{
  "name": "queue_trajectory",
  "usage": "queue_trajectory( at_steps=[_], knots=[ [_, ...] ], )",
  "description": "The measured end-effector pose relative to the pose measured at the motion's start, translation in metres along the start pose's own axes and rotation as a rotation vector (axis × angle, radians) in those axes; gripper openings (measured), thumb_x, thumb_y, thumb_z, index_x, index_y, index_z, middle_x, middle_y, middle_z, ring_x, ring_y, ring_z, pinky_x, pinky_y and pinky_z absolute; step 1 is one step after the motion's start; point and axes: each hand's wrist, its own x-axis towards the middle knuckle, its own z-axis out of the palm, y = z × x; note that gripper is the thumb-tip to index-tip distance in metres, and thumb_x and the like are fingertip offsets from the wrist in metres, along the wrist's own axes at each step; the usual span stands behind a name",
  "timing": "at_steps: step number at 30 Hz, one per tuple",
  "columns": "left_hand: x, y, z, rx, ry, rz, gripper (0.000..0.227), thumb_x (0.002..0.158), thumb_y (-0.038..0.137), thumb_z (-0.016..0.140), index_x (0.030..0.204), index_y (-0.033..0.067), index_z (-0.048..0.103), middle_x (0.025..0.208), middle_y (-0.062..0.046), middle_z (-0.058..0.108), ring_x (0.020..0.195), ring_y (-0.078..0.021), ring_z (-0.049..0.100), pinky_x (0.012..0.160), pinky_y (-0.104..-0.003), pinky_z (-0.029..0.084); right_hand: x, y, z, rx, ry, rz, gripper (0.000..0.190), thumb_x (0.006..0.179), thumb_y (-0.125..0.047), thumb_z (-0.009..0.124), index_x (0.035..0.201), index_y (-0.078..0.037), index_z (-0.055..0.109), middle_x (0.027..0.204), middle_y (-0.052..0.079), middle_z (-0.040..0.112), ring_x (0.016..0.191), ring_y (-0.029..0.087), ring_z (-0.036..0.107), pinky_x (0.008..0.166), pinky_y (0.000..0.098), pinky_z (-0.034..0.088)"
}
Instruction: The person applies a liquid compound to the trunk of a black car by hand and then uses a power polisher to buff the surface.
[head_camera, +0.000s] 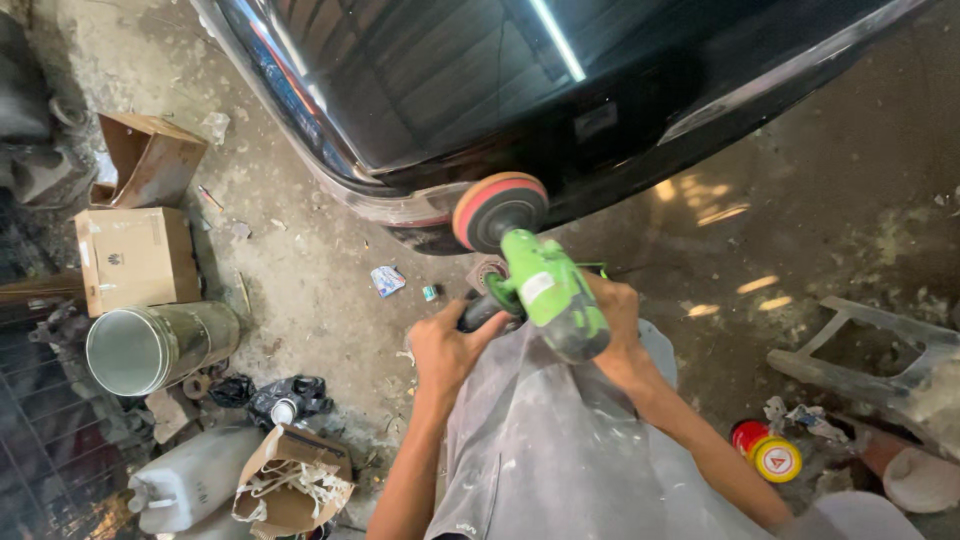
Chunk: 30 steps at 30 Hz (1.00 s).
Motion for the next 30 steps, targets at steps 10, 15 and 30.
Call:
queue_trajectory(
  at_steps=[10,15,30],
  knots=[
    [-0.011,-0.009,-0.023,-0.009,0.057,-0.111,0.043,0.069,0.039,0.092,0.088,0.0032,0.077,0.067,-0.018,0.069,0.054,-0.0289,0.069,0.053,-0.038,0.052,0.024,-0.050,-0.008,0.049,-0.080,0.006,0.023,0.075,-0.022,0.076,0.086,-0.005,0.065,0.075,0.015,0.067,0.070,0.037,0.070,0.058,0.0443,0.053],
    [-0.016,0.012,-0.015,0.055,0.098,-0.080,0.046,0.066,0.044,0.093,0.083,0.0045,0.077,0.062,-0.016,0.068,0.051,-0.0295,0.068,0.051,-0.040,0.051,0.019,-0.043,-0.030,0.107,-0.075,-0.065,0.020,0.079,-0.017,0.071,0.094,-0.005,0.066,0.083,0.015,0.069,0.076,0.037,0.071,0.061,0.0425,0.054],
    [0.012,0.029,-0.016,0.005,0.013,-0.094,0.050,0.066,0.052,0.090,0.080,0.0061,0.077,0.059,-0.018,0.067,0.050,-0.0340,0.066,0.049,-0.043,0.050,0.018,-0.024,-0.024,0.060,-0.031,0.049,0.023,0.081,-0.018,0.075,0.100,-0.006,0.070,0.082,0.017,0.069,0.072,0.037,0.070,0.059,0.0407,0.053]
  ],
)
